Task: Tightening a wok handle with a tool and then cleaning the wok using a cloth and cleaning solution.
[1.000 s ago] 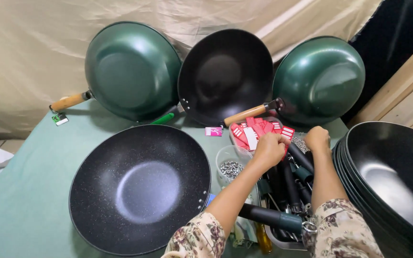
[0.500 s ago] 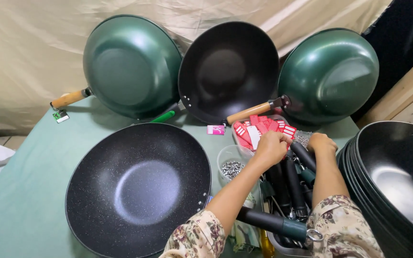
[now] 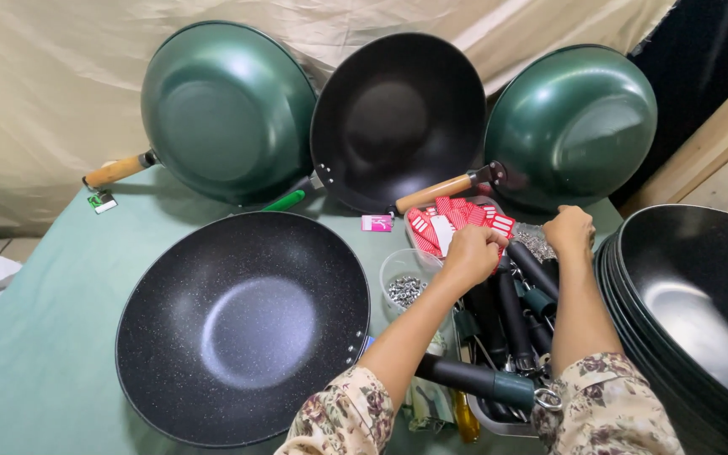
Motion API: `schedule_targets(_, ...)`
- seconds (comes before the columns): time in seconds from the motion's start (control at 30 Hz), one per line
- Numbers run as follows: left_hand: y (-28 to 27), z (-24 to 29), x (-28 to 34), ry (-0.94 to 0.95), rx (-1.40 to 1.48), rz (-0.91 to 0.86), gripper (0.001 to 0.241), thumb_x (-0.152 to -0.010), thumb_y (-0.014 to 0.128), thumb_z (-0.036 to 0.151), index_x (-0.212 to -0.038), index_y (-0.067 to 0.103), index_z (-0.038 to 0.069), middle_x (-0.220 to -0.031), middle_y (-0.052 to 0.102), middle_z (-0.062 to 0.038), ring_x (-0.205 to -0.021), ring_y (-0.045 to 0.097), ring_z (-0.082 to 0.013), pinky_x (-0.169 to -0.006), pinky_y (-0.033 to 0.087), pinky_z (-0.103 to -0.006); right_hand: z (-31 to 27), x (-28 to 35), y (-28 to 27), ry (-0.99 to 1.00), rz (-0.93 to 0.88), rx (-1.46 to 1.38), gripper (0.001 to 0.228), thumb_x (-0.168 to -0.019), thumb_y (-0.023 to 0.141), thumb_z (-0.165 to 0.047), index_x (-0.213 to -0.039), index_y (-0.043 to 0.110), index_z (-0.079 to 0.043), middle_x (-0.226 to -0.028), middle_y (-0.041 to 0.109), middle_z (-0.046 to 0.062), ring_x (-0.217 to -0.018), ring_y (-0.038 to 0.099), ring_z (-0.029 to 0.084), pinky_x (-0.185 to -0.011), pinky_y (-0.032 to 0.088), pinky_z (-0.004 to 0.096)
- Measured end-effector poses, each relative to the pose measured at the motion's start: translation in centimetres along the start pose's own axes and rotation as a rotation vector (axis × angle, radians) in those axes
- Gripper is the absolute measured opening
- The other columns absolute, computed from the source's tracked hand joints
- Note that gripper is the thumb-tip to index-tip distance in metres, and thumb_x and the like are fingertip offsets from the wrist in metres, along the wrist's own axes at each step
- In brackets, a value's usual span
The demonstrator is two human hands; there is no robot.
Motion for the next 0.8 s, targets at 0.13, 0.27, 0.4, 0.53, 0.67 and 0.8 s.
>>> schedule_targets(0.13,-0.1,0.2,0.0,0.005,-0.004,0.002,0.025,-0.092,0.059,0.012,-0.097,0.082,0.02,-0.097,0.077,-0.014,-0.107,0.071,-0.0414,-0.095,0.057,-0.0528,2.0,-2.9,1.2,0.016,0.059,-0.02,0.041,-0.095,0.054,0.002,-0.131,0.07,-0.006,-0.126,0.067,0.028,-0.117,0.061,0.052,-0.082,0.052,0.076)
schedule_targets(0.27,-0.5,0.5,0.3,-0.002,0.007,-0.002,0.025,-0.092,0.059,0.012,-0.099,0.082,0.02,-0.096,0.078,-0.014,-0.107,0.071,-0.0413,-0.095,0.057,-0.052,2.5,-5.0,1.6,-0.087,0.183,-0.059,0.03,-0.091,0.061,0.003,-0.112,0.077,-0.009,-0.11,0.072,0.023,-0.107,0.067,0.048,-0.08,0.056,0.065)
schedule_targets(0.4,-1.7,1.2,1.0,-0.019,0.016,-0.001,0.025,-0.092,0.059,0.014,-0.101,0.082,0.022,-0.096,0.078,-0.012,-0.108,0.071,-0.0394,-0.095,0.057,-0.0507,2.5,-6.6,1.5,-0.275,0.304,-0.138,0.022,-0.089,0.067,-0.004,-0.096,0.082,-0.018,-0.085,0.076,0.016,-0.09,0.072,0.042,-0.076,0.058,0.051)
schedule_targets(0.53,-3.8,3.1,2.9,-0.009,0.042,0.003,0.026,-0.092,0.059,0.013,-0.103,0.081,0.02,-0.097,0.078,-0.014,-0.109,0.07,-0.0401,-0.097,0.056,-0.051,-4.3,4.2,-4.6,-0.375,0.222,-0.264,0.023,-0.088,0.067,-0.006,-0.103,0.081,-0.015,-0.069,0.071,0.009,-0.079,0.073,0.024,-0.077,0.057,0.039)
schedule_targets(0.67,-6.4,4.2,5.5,-0.002,0.159,0.025,0.024,-0.093,0.061,0.011,-0.108,0.08,0.015,-0.1,0.076,-0.015,-0.095,0.072,-0.0318,-0.086,0.059,-0.0431,-9.4,14.3,-8.9,-0.499,-0.025,-0.762,0.027,-0.089,0.066,0.001,-0.115,0.075,-0.002,-0.092,0.074,0.016,-0.082,0.07,0.014,-0.079,0.056,0.026)
schedule_targets(0.8,-9.9,6.8,10.6,-0.04,0.418,0.059,0.024,-0.095,0.062,0.005,-0.114,0.077,0.004,-0.103,0.073,-0.022,-0.084,0.076,-0.0274,-0.069,0.064,-0.0322,-9.9,21.2,-10.1,-0.529,-0.245,-1.111,0.025,-0.091,0.067,0.006,-0.115,0.071,0.008,-0.1,0.074,0.021,-0.085,0.073,0.019,-0.083,0.06,0.032)
Point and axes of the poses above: each hand's wrist, its own x-axis away from the middle knuckle, its own y-axis out of the palm, z = x × y, the point moved 9 cm from there along -x, towards the middle knuckle
